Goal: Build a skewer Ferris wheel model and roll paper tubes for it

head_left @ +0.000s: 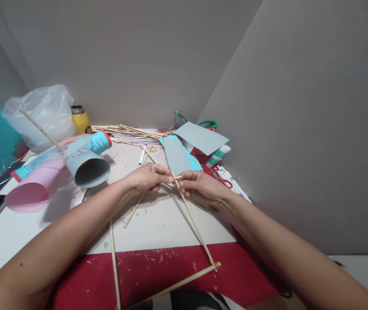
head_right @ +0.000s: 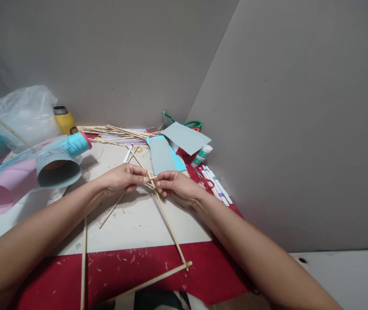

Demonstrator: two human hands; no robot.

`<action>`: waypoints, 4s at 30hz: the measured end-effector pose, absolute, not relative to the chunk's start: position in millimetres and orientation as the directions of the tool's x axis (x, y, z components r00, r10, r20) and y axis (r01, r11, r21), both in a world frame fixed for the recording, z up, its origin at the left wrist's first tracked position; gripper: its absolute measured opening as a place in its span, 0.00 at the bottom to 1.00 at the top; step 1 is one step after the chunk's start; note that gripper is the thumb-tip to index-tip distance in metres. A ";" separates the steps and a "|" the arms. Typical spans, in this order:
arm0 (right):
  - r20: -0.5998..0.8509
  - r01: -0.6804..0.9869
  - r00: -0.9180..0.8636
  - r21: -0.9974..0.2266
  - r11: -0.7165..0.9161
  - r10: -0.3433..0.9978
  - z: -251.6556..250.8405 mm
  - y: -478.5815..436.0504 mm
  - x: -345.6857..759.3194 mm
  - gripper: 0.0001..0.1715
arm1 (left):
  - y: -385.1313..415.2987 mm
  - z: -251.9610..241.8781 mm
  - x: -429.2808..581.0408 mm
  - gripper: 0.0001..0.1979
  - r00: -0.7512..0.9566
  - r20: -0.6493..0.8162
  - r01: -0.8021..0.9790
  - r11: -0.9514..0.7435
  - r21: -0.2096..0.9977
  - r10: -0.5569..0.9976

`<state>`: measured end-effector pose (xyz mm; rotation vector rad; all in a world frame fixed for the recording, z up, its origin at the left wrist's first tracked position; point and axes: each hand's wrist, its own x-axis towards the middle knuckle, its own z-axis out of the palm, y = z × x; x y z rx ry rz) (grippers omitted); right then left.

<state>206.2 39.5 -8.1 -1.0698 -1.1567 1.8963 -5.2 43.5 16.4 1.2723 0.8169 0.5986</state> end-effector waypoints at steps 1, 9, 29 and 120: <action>-0.291 -0.151 -0.446 -0.908 -0.392 0.846 -8.2 38.9 207.1 0.11 | 43.7 16.2 -5.3 0.16 0.597 -0.195 0.045 0.210 0.977 0.779; -0.219 -0.406 -0.464 -0.808 -0.426 0.858 -4.2 29.9 195.0 0.17 | 42.8 17.1 -5.5 0.17 0.619 -0.192 0.014 0.235 0.972 0.762; 0.029 0.386 -0.425 -0.898 0.210 0.905 31.5 34.1 203.2 0.25 | 40.4 20.1 -3.4 0.06 0.632 -0.195 0.047 0.214 0.976 0.750; 0.055 0.644 -0.296 -0.726 0.242 0.954 5.9 -19.1 216.0 0.10 | 32.9 17.2 3.2 0.07 0.680 -0.148 -0.033 0.232 0.972 0.718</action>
